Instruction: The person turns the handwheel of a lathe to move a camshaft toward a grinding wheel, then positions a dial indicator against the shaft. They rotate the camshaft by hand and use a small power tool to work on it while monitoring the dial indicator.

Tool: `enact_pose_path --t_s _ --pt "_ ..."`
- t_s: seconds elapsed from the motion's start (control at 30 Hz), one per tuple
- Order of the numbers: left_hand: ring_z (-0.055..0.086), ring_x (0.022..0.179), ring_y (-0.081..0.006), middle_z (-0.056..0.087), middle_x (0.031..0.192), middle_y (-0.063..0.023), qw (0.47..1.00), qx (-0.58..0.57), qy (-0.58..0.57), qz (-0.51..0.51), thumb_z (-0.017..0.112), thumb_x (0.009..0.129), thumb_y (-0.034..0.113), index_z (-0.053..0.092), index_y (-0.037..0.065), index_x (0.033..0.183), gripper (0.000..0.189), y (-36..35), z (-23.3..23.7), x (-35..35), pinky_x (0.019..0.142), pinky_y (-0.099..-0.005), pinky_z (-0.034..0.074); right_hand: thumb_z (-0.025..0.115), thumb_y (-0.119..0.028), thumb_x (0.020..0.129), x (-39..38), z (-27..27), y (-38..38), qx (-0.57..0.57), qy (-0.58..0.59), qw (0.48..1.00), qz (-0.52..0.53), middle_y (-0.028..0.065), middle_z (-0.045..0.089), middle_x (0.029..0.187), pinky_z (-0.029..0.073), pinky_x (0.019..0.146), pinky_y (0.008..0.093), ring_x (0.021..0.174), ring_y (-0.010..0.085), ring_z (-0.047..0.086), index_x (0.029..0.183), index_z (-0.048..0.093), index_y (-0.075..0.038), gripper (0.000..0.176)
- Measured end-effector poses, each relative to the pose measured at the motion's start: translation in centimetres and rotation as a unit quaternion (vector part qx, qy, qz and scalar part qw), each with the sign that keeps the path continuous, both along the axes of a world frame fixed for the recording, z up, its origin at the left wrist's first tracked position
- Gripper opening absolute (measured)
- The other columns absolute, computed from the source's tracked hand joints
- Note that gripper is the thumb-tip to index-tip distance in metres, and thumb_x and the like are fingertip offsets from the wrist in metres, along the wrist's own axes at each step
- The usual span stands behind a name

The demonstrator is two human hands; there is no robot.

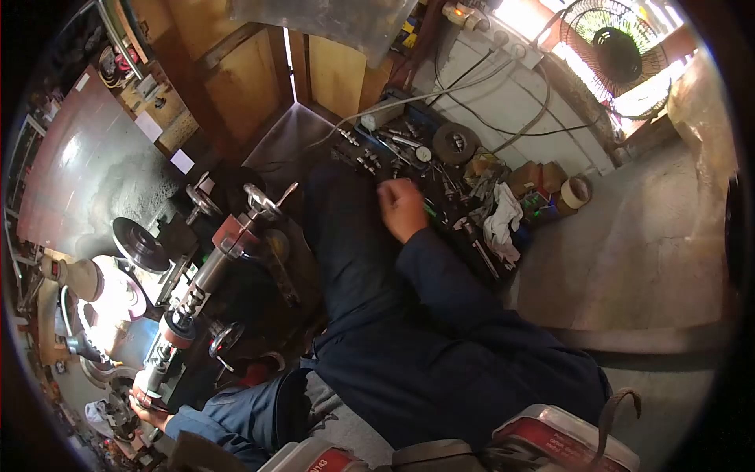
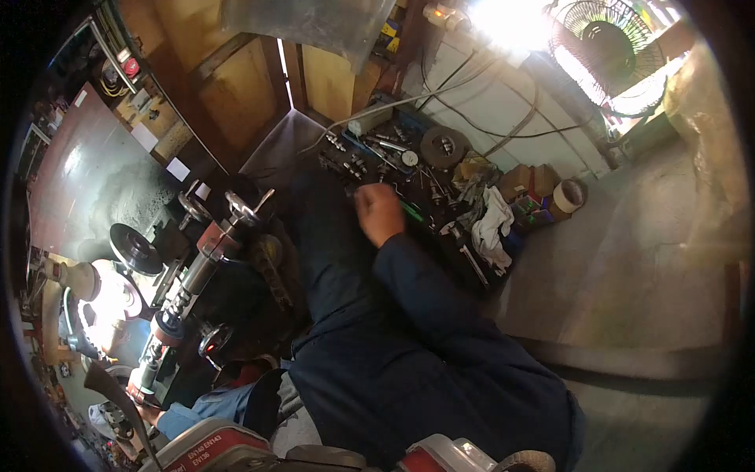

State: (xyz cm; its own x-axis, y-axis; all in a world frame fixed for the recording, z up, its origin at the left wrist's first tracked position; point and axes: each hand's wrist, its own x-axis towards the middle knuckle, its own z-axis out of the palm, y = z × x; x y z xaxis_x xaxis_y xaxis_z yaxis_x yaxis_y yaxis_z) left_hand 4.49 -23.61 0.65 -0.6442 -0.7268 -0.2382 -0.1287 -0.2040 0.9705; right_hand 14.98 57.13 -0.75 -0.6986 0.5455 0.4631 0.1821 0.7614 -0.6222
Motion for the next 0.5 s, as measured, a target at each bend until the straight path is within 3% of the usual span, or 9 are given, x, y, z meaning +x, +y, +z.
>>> enact_pose_path --t_s 0.1,0.17,0.23,0.27,0.33,0.4,0.5 --pt "0.066 0.106 -0.0333 0.070 0.115 -0.0207 0.984 -0.114 -0.056 0.121 0.048 0.100 0.041 0.068 -0.006 0.118 0.054 2.4 1.0 1.2 0.098 -0.0449 0.051 0.072 -0.020 0.090 0.7 -2.3 9.1 -0.041 -0.086 0.982 -0.161 0.0192 0.069 0.100 0.051 0.084 0.0460 0.099 0.0381 0.065 0.101 0.073 -0.004 0.019" --pt "0.067 0.104 -0.0329 0.071 0.114 -0.0202 0.947 -0.218 -0.103 0.211 0.048 0.101 0.040 0.069 -0.005 0.117 0.053 4.6 1.9 3.1 0.097 -0.0445 0.051 0.074 -0.023 0.089 -0.2 -4.2 15.6 -0.047 -0.202 0.967 -0.149 0.0207 0.066 0.112 0.052 0.087 0.0483 0.103 0.0386 0.064 0.109 0.071 -0.004 0.028" --pt "0.068 0.103 -0.0325 0.071 0.113 -0.0197 0.895 -0.308 -0.146 0.288 0.048 0.101 0.040 0.070 -0.004 0.115 0.052 7.1 2.3 5.4 0.096 -0.0440 0.052 0.075 -0.028 0.089 -2.0 -6.1 18.6 0.081 -0.243 0.946 -0.197 0.0217 0.059 0.129 0.053 0.091 0.0509 0.106 0.0395 0.064 0.124 0.064 -0.003 0.044" --pt "0.068 0.103 -0.0323 0.072 0.112 -0.0195 0.872 -0.356 -0.149 0.301 0.048 0.101 0.040 0.071 -0.004 0.115 0.051 8.8 2.2 6.6 0.095 -0.0438 0.052 0.076 -0.028 0.088 -2.6 -6.6 19.4 0.105 -0.294 0.936 -0.163 0.0230 0.056 0.133 0.052 0.094 0.0501 0.111 0.0408 0.061 0.130 0.058 -0.003 0.051" --pt "0.068 0.101 -0.0319 0.073 0.111 -0.0190 0.844 -0.442 -0.104 0.286 0.048 0.102 0.039 0.072 -0.003 0.113 0.050 12.8 1.8 8.7 0.094 -0.0434 0.053 0.077 -0.027 0.087 -3.4 -7.5 20.3 0.157 -0.389 0.903 -0.093 0.0256 0.049 0.143 0.051 0.100 0.0484 0.121 0.0433 0.056 0.142 0.048 -0.003 0.067" --pt "0.071 0.089 -0.0258 0.073 0.100 -0.0146 0.798 -0.556 -0.008 0.233 0.050 0.105 0.025 0.072 0.001 0.111 0.033 18.9 2.1 10.0 0.077 -0.0360 0.056 0.080 -0.019 0.084 -3.9 -8.2 21.5 0.079 -0.427 0.898 -0.072 0.0265 0.046 0.145 0.049 0.103 0.0487 0.128 0.0437 0.052 0.144 0.044 -0.006 0.071" --pt "0.069 0.089 -0.0253 0.072 0.103 -0.0148 0.815 -0.555 0.106 0.128 0.047 0.106 0.022 0.072 0.000 0.107 0.033 26.4 2.4 10.3 0.082 -0.0389 0.055 0.081 -0.009 0.081 -3.8 -6.8 21.8 0.025 -0.409 0.911 -0.038 0.0267 0.043 0.146 0.049 0.105 0.0491 0.131 0.0445 0.050 0.143 0.044 -0.008 0.072"
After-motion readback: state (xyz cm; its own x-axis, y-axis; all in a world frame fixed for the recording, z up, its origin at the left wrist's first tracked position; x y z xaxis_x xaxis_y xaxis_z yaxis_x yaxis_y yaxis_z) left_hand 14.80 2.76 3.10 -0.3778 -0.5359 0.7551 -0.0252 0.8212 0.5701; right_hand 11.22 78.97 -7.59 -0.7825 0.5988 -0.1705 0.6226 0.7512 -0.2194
